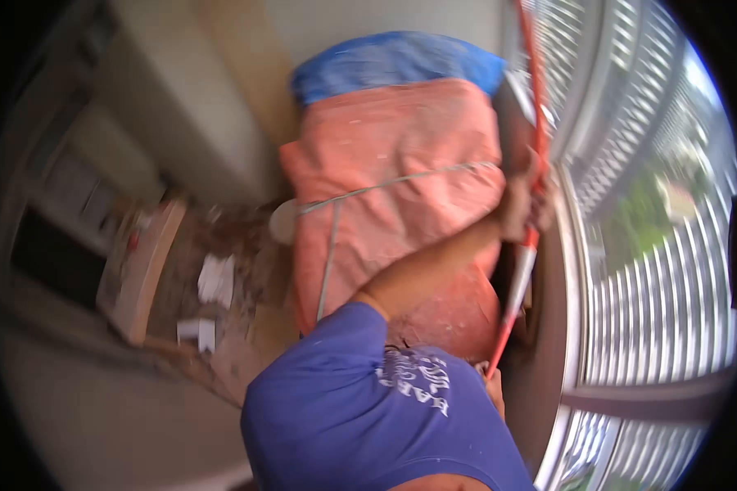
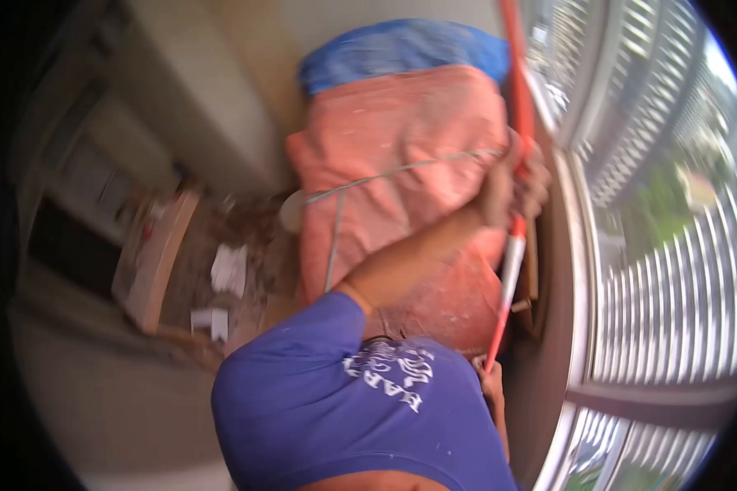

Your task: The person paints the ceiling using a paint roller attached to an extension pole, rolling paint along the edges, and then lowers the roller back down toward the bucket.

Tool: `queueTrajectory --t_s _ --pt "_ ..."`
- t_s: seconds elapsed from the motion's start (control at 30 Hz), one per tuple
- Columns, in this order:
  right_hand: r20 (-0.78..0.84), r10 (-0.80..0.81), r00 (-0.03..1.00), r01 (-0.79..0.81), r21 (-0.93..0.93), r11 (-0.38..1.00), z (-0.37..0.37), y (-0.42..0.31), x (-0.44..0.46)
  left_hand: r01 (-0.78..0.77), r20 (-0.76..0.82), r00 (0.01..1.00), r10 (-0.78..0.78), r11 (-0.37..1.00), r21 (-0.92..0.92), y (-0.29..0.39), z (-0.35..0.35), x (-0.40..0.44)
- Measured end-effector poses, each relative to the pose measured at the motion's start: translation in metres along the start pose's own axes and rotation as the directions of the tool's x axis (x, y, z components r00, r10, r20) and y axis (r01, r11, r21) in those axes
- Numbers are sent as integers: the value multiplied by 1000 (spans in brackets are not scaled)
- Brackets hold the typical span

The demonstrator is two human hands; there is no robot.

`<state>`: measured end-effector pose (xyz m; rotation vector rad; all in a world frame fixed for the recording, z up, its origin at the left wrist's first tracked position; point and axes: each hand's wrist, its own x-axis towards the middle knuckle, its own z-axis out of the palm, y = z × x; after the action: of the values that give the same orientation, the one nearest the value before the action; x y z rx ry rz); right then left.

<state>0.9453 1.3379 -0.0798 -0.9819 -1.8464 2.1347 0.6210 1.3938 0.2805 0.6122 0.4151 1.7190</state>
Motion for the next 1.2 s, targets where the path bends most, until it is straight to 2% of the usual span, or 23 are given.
queueTrajectory --t_s 0.03,0.1,0.13,0.17,0.23,0.27,0.37,0.43,0.5,0.57,0.6,0.63,0.8,0.83,0.9,0.93,1.03,1.13,1.17,1.2 --pt "83 -48 995 42 74 996 8 -30 4 -8 -28 1000 8 1000 -7 -2 3 -13" --pt "199 -126 972 77 240 968 16 -75 12 -132 33 991 130 985 108 -11 6 -39" --pt "271 -189 944 144 178 973 14 -89 21 -142 58 989 138 987 77 -20 0 -50" --pt "338 -180 924 128 171 977 17 -109 27 -141 88 987 136 989 42 -28 -3 -60" --pt "452 -160 877 92 168 981 24 -139 34 -231 76 972 224 967 104 -38 -8 -81" --pt "456 -209 865 132 195 972 29 -134 44 -283 33 959 281 947 151 -41 -10 -90" --pt "339 1 941 -29 77 997 47 -133 40 -331 -55 936 349 920 211 -47 -28 -110" --pt "322 -83 943 54 97 994 60 -129 40 -357 -132 910 393 904 235 -51 -33 -122" --pt "302 -107 947 105 21 994 66 -128 38 -380 -217 870 443 883 276 -56 -39 -134" --pt "267 -74 961 92 -55 994 74 -122 38 -403 -326 803 500 857 321 -60 -47 -147" --pt "220 -45 974 50 -17 999 81 -118 35 -407 -390 759 522 847 343 -65 -53 -152" --pt "234 -45 971 70 -99 993 74 -92 47 -411 -426 730 534 841 351 -68 -58 -159" --pt "187 -69 980 138 -387 912 88 -69 45 -405 -549 531 646 762 505 -77 -80 -191" --pt "223 -37 974 121 -378 918 93 -62 45 -392 -564 510 649 759 520 -77 -83 -201" --pt "285 26 958 84 -365 927 100 -46 45 -373 -625 382 681 732 570 -79 -89 -219" --pt "340 49 939 109 -432 895 99 -40 45 -373 -675 373 637 769 519 -81 -94 -233" --pt "492 146 859 -19 -254 967 108 -26 39 -404 -718 335 609 782 474 -87 -103 -269" --pt "501 216 838 -66 -300 952 125 -31 22 -434 -753 279 596 778 454 -98 -122 -304" --pt "493 221 842 -68 -309 949 130 -35 16 -445 -745 309 591 782 437 -100 -128 -319" --pt "492 267 828 -149 -267 952 134 -41 8 -454 -742 327 585 786 420 -101 -134 -333"
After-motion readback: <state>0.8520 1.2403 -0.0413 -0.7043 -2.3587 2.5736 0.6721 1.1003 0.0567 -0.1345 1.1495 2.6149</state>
